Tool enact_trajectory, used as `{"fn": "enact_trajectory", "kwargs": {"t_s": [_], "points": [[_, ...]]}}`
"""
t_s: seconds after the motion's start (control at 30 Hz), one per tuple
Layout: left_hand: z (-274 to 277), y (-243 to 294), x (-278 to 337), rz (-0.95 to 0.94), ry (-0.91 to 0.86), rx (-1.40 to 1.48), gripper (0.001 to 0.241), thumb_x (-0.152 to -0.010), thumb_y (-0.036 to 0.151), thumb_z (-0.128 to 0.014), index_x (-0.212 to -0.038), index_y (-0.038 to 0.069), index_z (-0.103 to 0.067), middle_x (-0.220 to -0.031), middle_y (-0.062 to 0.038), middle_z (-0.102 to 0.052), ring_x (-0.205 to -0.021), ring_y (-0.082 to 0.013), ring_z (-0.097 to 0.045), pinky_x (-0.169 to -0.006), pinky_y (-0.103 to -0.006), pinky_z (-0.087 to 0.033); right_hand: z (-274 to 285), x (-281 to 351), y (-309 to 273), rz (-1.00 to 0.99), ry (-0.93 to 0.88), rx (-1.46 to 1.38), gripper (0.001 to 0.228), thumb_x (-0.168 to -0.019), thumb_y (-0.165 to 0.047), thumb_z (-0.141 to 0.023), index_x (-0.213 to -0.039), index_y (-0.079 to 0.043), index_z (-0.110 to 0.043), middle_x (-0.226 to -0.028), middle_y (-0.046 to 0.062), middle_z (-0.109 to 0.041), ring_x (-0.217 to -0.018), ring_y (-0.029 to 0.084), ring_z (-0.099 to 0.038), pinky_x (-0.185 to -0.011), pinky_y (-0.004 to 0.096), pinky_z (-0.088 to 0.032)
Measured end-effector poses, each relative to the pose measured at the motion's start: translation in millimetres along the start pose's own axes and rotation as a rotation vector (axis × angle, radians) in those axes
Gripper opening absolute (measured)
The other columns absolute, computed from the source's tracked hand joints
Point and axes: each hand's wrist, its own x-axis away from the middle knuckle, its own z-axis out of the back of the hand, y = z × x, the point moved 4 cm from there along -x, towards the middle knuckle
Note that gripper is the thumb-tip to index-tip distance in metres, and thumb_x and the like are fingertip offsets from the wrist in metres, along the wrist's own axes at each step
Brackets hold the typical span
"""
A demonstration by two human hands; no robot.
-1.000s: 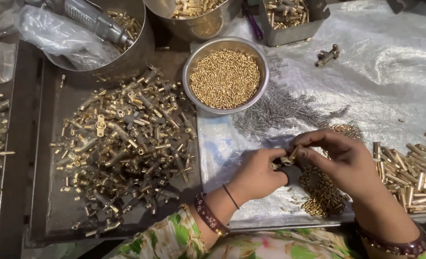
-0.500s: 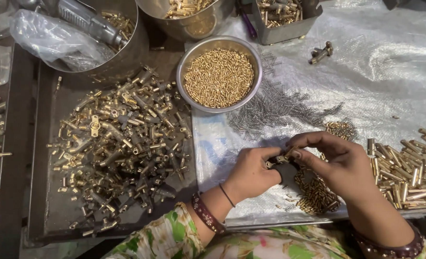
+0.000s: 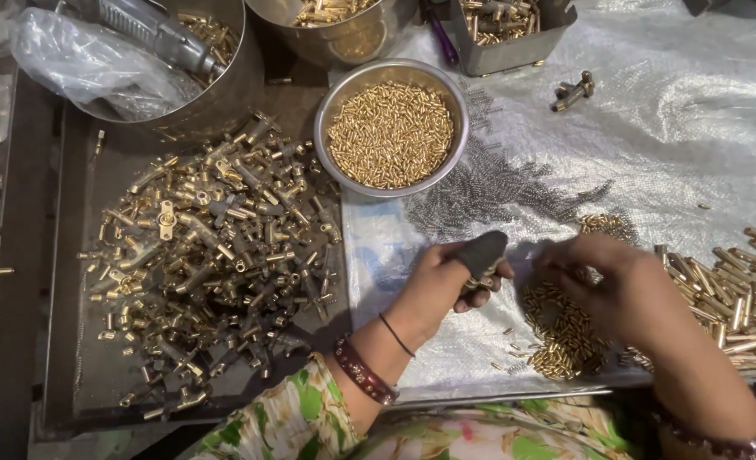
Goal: The worker is assembling small brass metal components using an electric screwdriver to tighten screws.
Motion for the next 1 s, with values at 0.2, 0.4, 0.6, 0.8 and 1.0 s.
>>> {"fn": "enact_trajectory", "kwargs": {"t_s": [0.2, 0.4, 0.6, 0.8, 1.0], "points": [[7, 0, -1, 0.051, 0.144, 0.107, 0.049, -0.101, 0.046, -0.06, -0.082, 0.003, -0.074, -0.064, 0.001, -0.061, -0.049, -0.0064, -0.055, -0.042, -0.0214, -0.035, -12, 15, -30, 0.233, -0.12, 0.507, 0.033, -0.069, -0.02, -0.077, -0.102, -0.019, -0.08, -0.11, 0.002, -0.074, -0.1, 0.027, -0.069, -0.08, 0.038, -0.057], [4, 14, 4, -0.042, 0.082, 0.084, 0.042, -0.1, 0.043, -0.062, -0.091, 0.004, -0.075, -0.072, 0.001, -0.064, -0.055, -0.0053, -0.054, -0.046, -0.0207, -0.033, -19, 12, -37, 0.175, -0.179, 0.581, 0.034, -0.071, -0.022, -0.081, -0.105, -0.02, -0.079, -0.106, 0.0, -0.073, -0.103, 0.025, -0.066, -0.084, 0.038, -0.056], [3, 11, 4, 0.07, 0.054, 0.183, 0.056, -0.103, 0.052, -0.054, -0.082, 0.003, -0.071, -0.065, -0.003, -0.064, -0.047, -0.0084, -0.054, -0.039, -0.0215, -0.032, -19, 7, -33, 0.13, -0.165, 0.59, 0.034, -0.073, -0.02, -0.079, -0.105, -0.011, -0.077, -0.105, 0.004, -0.073, -0.1, 0.029, -0.066, -0.083, 0.04, -0.056], [0, 1, 0, 0.022, 0.036, 0.198, 0.049, -0.104, 0.045, -0.055, -0.087, 0.003, -0.073, -0.067, -0.003, -0.063, -0.048, -0.0097, -0.056, -0.037, -0.0233, -0.033, -1, 9, -81, 0.39, 0.118, 0.162, 0.026, -0.079, -0.004, -0.078, -0.103, -0.006, -0.071, -0.109, 0.009, -0.07, -0.099, 0.027, -0.072, -0.083, 0.036, -0.057], [7, -5, 0, 0.017, 0.093, 0.198, 0.039, -0.103, 0.04, -0.056, -0.091, 0.006, -0.07, -0.069, -0.002, -0.066, -0.049, -0.0108, -0.058, -0.039, -0.0243, -0.036, -23, 0, -91, 0.454, 0.11, 0.128, 0.025, -0.079, -0.002, -0.078, -0.101, -0.005, -0.067, -0.107, 0.012, -0.069, -0.095, 0.027, -0.071, -0.079, 0.036, -0.057]]}}
